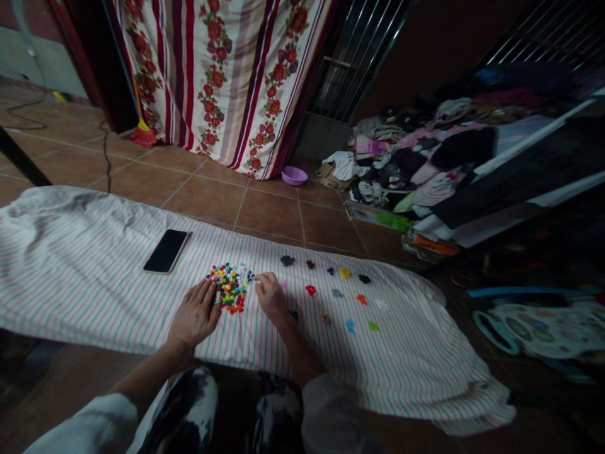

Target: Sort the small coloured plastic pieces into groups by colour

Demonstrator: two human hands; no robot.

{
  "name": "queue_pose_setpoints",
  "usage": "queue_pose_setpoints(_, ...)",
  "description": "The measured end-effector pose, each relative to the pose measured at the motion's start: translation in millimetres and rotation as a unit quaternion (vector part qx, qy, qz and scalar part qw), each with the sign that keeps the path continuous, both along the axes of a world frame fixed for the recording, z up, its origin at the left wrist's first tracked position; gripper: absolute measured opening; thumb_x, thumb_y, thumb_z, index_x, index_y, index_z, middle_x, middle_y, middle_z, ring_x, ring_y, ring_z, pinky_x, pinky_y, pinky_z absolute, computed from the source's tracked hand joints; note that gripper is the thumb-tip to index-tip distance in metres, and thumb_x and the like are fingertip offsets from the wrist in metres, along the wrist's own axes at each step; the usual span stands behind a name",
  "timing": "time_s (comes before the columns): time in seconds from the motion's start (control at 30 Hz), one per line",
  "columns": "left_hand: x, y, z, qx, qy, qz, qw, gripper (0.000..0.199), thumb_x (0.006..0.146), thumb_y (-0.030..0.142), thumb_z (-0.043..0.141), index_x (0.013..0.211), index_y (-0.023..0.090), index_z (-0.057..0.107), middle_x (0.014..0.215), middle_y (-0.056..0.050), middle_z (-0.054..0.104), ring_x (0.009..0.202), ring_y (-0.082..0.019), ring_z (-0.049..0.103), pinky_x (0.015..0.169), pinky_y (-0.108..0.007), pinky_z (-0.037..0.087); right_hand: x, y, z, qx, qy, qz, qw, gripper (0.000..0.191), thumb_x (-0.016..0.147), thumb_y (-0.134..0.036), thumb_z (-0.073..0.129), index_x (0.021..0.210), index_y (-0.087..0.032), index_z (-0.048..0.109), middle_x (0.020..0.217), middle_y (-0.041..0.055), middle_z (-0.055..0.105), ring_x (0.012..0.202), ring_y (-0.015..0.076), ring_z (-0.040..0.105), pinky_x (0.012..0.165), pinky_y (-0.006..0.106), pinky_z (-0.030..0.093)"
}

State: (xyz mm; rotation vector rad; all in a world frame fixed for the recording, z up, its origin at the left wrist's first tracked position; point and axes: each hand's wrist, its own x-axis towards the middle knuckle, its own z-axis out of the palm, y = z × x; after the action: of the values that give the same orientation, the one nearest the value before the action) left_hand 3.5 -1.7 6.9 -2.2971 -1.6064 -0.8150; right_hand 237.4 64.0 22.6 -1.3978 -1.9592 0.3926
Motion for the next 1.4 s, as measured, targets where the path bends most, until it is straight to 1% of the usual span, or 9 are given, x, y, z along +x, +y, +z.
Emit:
queue_pose_setpoints(0.1, 0.1, 0.2, -1.2, -0.003, -0.009, 0.0, 1.0, 0.052, 0.092, 0.037, 0.043, 0.134, 0.006, 0.051, 0.135, -0.021, 0.058, 0.131, -0.031, 0.05, 0.106, -0.048, 0.045, -9.7, -5.6, -1.9, -0.017, 0.006, 0.029, 0.999, 0.027, 0.087, -0.011, 0.049, 0.1, -0.02, 0.071, 0.097, 0.0057, 0.062, 0.085, 0.0148, 0.062, 0.08, 0.025, 0.051)
queue_pose_setpoints(0.23, 0.1, 0.7, -2.3, 0.003, -0.002, 0.002, 1.0, 0.052, 0.092, 0.037, 0.043, 0.134, 0.007, 0.051, 0.134, -0.019, 0.059, 0.13, -0.031, 0.051, 0.105, -0.049, 0.046, -15.7, -9.0, -2.6, -0.024, -0.003, 0.032, 0.999, 0.025, 0.09, -0.015, 0.051, 0.103, -0.022, 0.071, 0.097, 0.005, 0.062, 0.086, 0.0141, 0.062, 0.08, 0.024, 0.051)
queue_pose_setpoints(0.4, 0.5, 0.9, -2.9, 0.001, -0.008, 0.002, 1.0, 0.053, 0.092, 0.037, 0.042, 0.135, 0.008, 0.05, 0.135, -0.02, 0.058, 0.13, -0.032, 0.051, 0.104, -0.05, 0.046, -20.5, -15.4, -0.4, -0.009, -0.058, 0.017, 0.998, 0.029, 0.093, -0.015, 0.048, 0.106, -0.022, 0.072, 0.097, 0.006, 0.063, 0.093, 0.0163, 0.061, 0.085, 0.026, 0.049)
queue_pose_setpoints(0.57, 1.0, 1.2, -3.5, -0.011, -0.019, 0.0, 1.0, 0.053, 0.092, 0.038, 0.042, 0.135, 0.007, 0.05, 0.135, -0.021, 0.058, 0.131, -0.032, 0.05, 0.106, -0.05, 0.044, -23.8, -20.2, 2.6, -0.001, -0.091, 0.012, 0.996, 0.029, 0.094, -0.018, 0.048, 0.111, -0.024, 0.072, 0.099, 0.0065, 0.063, 0.095, 0.0173, 0.06, 0.086, 0.027, 0.048)
queue_pose_setpoints(0.83, -0.6, 1.3, -4.3, 0.01, 0.014, 0.002, 1.0, 0.053, 0.092, 0.039, 0.042, 0.133, 0.006, 0.05, 0.134, -0.021, 0.058, 0.129, -0.032, 0.051, 0.104, -0.048, 0.045, -25.9, -21.3, 2.4, 0.001, -0.105, 0.009, 0.994, 0.03, 0.094, -0.02, 0.052, 0.116, -0.028, 0.071, 0.1, 0.0052, 0.062, 0.094, 0.0167, 0.058, 0.083, 0.026, 0.047)
queue_pose_setpoints(1.07, -3.0, 2.7, -8.9, 0.0, -0.004, -0.008, 1.0, 0.054, 0.091, 0.038, 0.041, 0.134, 0.008, 0.049, 0.135, -0.021, 0.058, 0.131, -0.033, 0.05, 0.105, -0.049, 0.044, -28.2, -23.3, 6.0, -0.019, -0.105, 0.004, 0.994, 0.029, 0.094, -0.022, 0.053, 0.116, -0.031, 0.07, 0.099, 0.0043, 0.062, 0.092, 0.0168, 0.058, 0.084, 0.026, 0.047)
queue_pose_setpoints(1.17, -2.9, 3.2, -10.2, -0.006, -0.015, -0.013, 1.0, 0.054, 0.091, 0.039, 0.041, 0.135, 0.008, 0.049, 0.135, -0.021, 0.057, 0.131, -0.032, 0.05, 0.105, -0.05, 0.044, -27.1, -24.3, 6.7, -0.019, -0.095, 0.006, 0.995, 0.03, 0.094, -0.021, 0.052, 0.117, -0.03, 0.07, 0.101, 0.0043, 0.062, 0.094, 0.0164, 0.058, 0.086, 0.026, 0.047)
queue_pose_setpoints(1.3, -2.1, 3.1, -9.5, -0.002, -0.015, -0.008, 1.0, 0.053, 0.091, 0.037, 0.041, 0.136, 0.008, 0.048, 0.135, -0.021, 0.057, 0.131, -0.032, 0.05, 0.106, -0.05, 0.044, -29.3, -23.5, 7.5, -0.013, -0.082, -0.006, 0.997, 0.028, 0.092, -0.02, 0.052, 0.111, -0.028, 0.072, 0.102, 0.0045, 0.062, 0.096, 0.0153, 0.059, 0.086, 0.024, 0.047)
queue_pose_setpoints(1.4, -1.7, 2.4, -7.3, -0.001, -0.004, -0.003, 1.0, 0.053, 0.091, 0.037, 0.042, 0.135, 0.008, 0.048, 0.134, -0.021, 0.058, 0.13, -0.032, 0.05, 0.105, -0.049, 0.044, -35.8, -20.8, 9.5, -0.027, -0.08, -0.04, 0.996, 0.02, 0.089, -0.026, 0.059, 0.1, -0.029, 0.075, 0.098, 0.0034, 0.063, 0.093, 0.0152, 0.06, 0.082, 0.023, 0.046)
